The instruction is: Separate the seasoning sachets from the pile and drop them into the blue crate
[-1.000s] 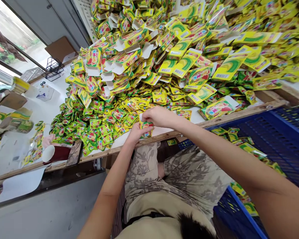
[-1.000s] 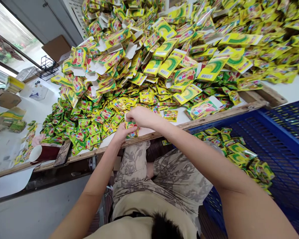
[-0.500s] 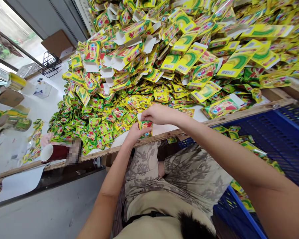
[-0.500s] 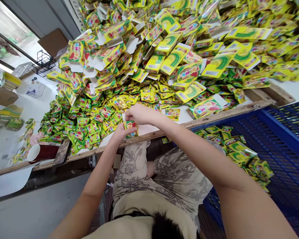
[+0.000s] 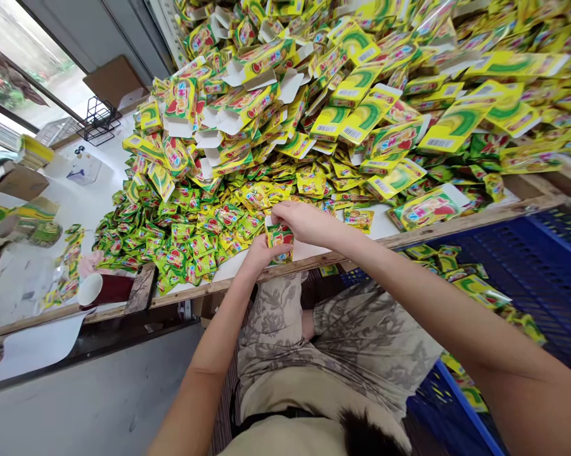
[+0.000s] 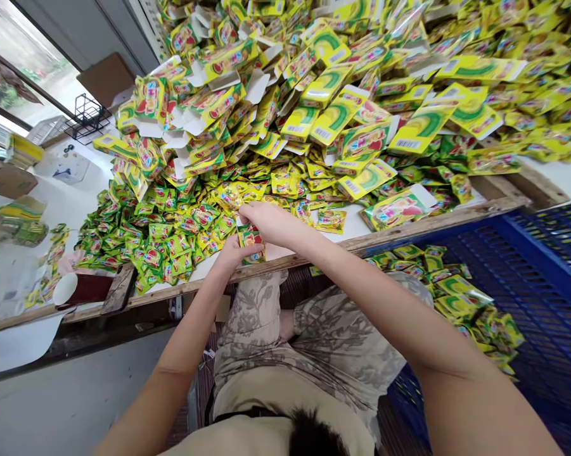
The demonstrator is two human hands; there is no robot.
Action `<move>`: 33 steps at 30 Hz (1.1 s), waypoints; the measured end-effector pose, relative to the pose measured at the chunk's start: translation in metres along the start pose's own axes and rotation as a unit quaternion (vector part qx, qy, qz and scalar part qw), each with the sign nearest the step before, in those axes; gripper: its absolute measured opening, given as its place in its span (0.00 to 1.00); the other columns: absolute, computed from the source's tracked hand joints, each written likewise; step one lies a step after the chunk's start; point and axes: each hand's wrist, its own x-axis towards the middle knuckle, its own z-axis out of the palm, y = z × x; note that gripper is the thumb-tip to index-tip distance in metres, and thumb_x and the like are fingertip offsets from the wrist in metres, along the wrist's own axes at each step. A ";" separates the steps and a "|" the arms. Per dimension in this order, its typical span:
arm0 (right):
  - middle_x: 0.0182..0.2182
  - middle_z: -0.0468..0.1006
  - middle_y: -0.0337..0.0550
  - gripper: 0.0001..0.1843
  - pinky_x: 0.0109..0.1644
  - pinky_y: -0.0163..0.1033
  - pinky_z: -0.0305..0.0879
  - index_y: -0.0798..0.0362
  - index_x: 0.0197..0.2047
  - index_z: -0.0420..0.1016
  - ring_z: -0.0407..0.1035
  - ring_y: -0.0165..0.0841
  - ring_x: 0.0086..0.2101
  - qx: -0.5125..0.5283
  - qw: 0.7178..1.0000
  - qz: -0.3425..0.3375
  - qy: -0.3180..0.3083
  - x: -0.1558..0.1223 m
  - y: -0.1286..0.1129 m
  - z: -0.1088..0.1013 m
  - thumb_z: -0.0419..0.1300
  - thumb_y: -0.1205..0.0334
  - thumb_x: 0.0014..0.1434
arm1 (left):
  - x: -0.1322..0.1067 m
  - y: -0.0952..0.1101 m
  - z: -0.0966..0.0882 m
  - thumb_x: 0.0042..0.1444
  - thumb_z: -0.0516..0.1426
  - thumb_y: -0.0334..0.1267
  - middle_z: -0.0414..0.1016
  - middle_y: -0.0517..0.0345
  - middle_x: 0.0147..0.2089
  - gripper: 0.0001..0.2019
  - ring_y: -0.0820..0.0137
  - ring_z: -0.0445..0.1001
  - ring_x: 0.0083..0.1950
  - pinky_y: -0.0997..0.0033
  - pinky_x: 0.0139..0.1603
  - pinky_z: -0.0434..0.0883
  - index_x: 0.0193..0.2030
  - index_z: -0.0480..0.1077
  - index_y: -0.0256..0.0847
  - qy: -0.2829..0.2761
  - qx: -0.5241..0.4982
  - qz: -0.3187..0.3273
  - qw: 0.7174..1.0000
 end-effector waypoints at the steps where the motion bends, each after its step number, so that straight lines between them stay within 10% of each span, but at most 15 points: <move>1: 0.36 0.74 0.47 0.11 0.36 0.36 0.57 0.55 0.38 0.71 0.66 0.34 0.34 0.008 1.000 -0.001 0.011 -0.001 0.000 0.000 0.52 0.75 0.56 | 0.001 0.000 0.000 0.28 0.73 0.41 0.76 0.61 0.27 0.22 0.74 0.70 0.28 0.72 0.34 0.68 0.30 0.73 0.34 0.004 -0.003 -0.001 1.000; 8: 0.42 0.72 0.50 0.06 0.46 0.43 0.65 0.52 0.40 0.72 0.68 0.40 0.44 0.109 0.981 0.009 0.158 -0.025 0.012 0.003 0.59 0.64 0.58 | -0.002 -0.002 -0.001 0.31 0.73 0.42 0.79 0.57 0.33 0.23 0.71 0.74 0.32 0.70 0.39 0.70 0.34 0.74 0.34 -0.003 -0.011 0.037 0.999; 16: 0.32 0.75 0.41 0.11 0.33 0.37 0.68 0.52 0.37 0.70 0.69 0.31 0.30 0.380 0.908 0.087 0.154 -0.038 0.021 0.034 0.62 0.55 0.53 | -0.003 0.002 0.003 0.34 0.72 0.43 0.80 0.54 0.41 0.27 0.65 0.77 0.40 0.65 0.46 0.72 0.42 0.74 0.36 0.014 -0.023 0.082 0.996; 27: 0.41 0.77 0.49 0.09 0.47 0.41 0.65 0.53 0.36 0.79 0.71 0.38 0.43 0.138 0.983 0.009 0.117 -0.033 0.008 0.007 0.58 0.61 0.59 | 0.001 -0.001 -0.002 0.37 0.71 0.43 0.78 0.57 0.37 0.25 0.69 0.74 0.37 0.71 0.42 0.69 0.42 0.73 0.35 -0.035 0.031 0.064 0.997; 33: 0.34 0.78 0.43 0.14 0.36 0.35 0.58 0.52 0.29 0.79 0.70 0.33 0.34 0.071 0.994 0.068 -0.045 -0.022 0.002 -0.011 0.53 0.60 0.60 | -0.002 0.004 0.001 0.35 0.72 0.45 0.78 0.56 0.38 0.28 0.70 0.73 0.37 0.71 0.42 0.69 0.44 0.74 0.36 -0.049 0.031 0.057 0.997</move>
